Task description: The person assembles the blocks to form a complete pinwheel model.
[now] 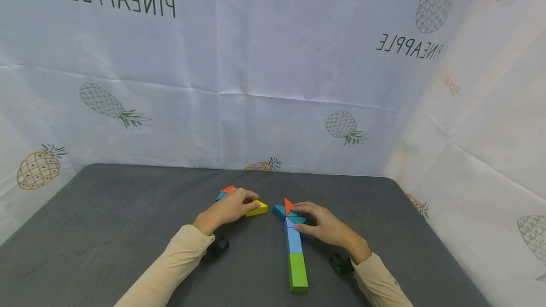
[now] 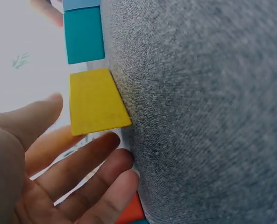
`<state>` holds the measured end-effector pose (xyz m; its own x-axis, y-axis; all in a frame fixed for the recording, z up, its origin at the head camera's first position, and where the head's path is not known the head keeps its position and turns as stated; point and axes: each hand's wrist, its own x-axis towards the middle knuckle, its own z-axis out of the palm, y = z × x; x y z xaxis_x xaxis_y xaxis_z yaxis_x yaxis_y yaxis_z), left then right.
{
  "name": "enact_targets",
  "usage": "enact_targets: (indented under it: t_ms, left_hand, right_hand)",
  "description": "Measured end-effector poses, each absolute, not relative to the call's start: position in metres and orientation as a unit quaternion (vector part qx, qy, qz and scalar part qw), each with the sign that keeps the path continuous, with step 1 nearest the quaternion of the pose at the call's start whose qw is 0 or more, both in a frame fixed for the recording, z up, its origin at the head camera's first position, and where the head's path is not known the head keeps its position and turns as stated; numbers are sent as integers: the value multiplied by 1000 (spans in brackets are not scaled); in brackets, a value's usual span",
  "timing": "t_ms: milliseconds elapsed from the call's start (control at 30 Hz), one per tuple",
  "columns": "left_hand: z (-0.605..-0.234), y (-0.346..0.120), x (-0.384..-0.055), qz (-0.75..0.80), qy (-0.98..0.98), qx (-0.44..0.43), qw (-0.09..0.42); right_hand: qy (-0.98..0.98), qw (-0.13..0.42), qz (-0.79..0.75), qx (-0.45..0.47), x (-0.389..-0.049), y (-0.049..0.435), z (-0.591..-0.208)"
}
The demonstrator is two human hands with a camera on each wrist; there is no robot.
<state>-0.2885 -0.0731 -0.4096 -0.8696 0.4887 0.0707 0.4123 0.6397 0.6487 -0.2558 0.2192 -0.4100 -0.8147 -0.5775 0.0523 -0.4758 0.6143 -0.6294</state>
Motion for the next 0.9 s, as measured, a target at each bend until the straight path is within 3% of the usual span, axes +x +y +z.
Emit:
enact_targets:
  t_ms: [900]
  left_hand:
    - [-415,-60,-282,343,890,295,53]
  right_hand:
    - [899,79,-321,-288,-257,219,-411]
